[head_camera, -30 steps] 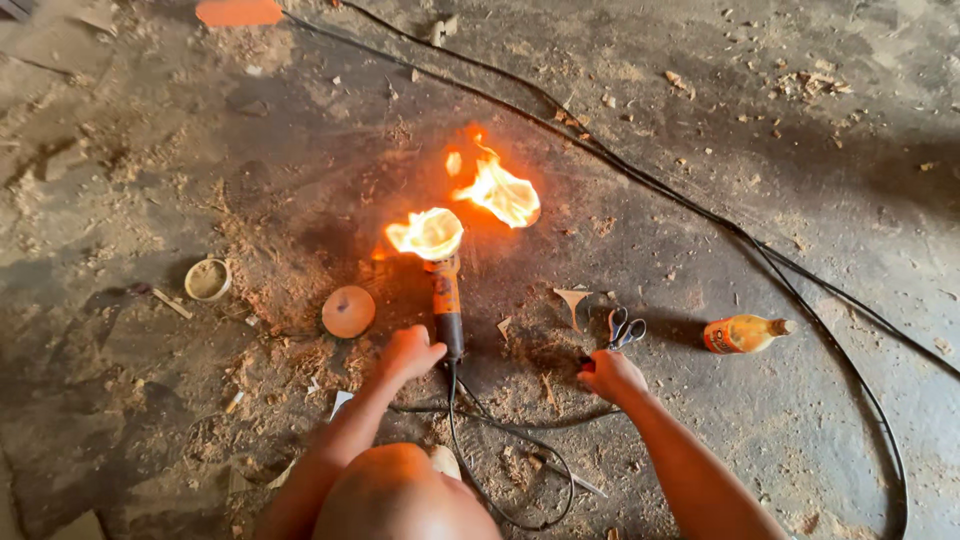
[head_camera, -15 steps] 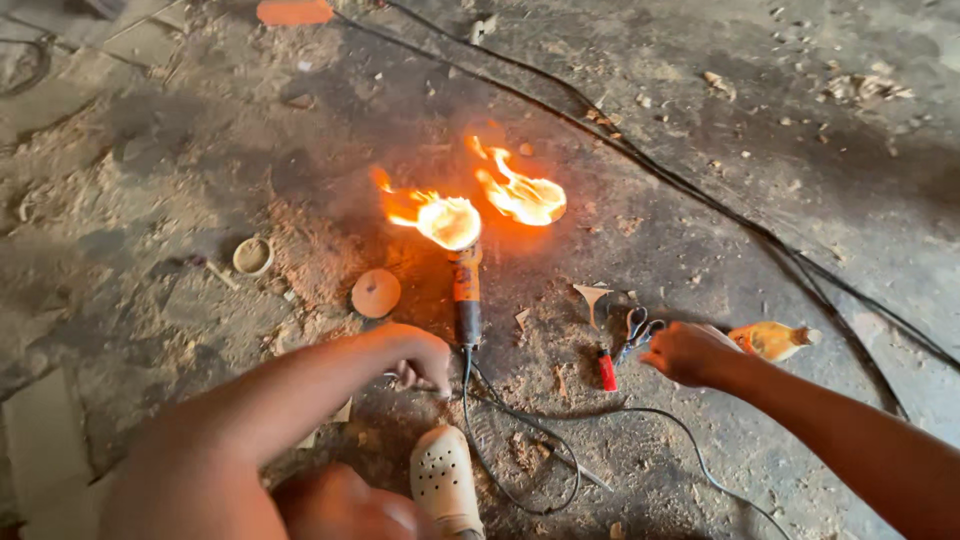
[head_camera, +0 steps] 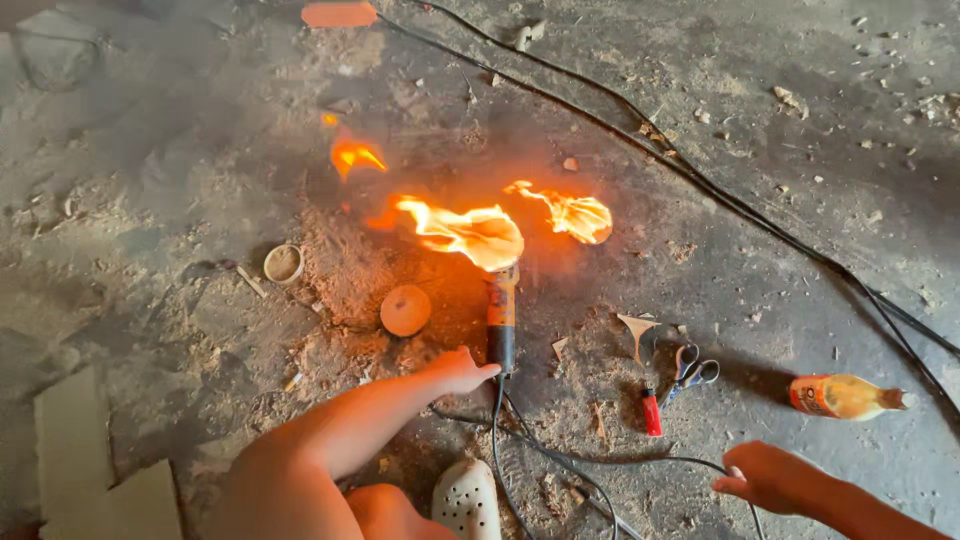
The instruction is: The person prepares a hand sander by cutting and attaching sandpaper discs. They cut a circle from a sheet of paper using scissors, apply liquid adhesive from a bottle, and attach the paper to the sander's base.
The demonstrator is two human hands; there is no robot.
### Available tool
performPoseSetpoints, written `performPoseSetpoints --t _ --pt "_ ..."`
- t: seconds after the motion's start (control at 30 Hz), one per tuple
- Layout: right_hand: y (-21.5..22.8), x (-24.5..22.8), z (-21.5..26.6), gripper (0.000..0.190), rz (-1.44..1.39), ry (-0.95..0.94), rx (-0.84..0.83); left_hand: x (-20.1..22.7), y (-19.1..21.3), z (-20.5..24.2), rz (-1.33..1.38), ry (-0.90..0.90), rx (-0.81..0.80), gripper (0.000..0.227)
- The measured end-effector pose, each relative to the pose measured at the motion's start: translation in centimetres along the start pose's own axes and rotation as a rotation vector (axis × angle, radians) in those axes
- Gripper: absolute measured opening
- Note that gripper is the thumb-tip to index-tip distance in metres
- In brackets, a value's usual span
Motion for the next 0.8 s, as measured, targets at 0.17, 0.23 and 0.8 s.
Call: performPoseSetpoints --t 0.17,0.23,0.8 --pt "-0.4 -0.1 0.9 0.044 -0.094 -0.083 -0.045 0.7 -0.6 -0.4 0.072 0.025 -0.207 0.099" --pt "-0.5 0.6 1.0 0.042 -0.091 -0.082 -0.034 1.1 0.4 0.0 0.076 0.082 -0.159 0.105" --pt "2.6 -0.7 2.3 0.033 -0.181 0.006 0.14 2.4 -0.1 -0.6 0.117 0.08 -0.212 0.089"
Point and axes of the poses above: each hand's wrist, its own z-axis away from the middle knuckle, its own y-axis out of the back of the hand, x = y × z, the point moved 10 cm from there along -z, towards the middle knuckle, and after that the axes turned 1 degree about -z, right-handed, at the moved point
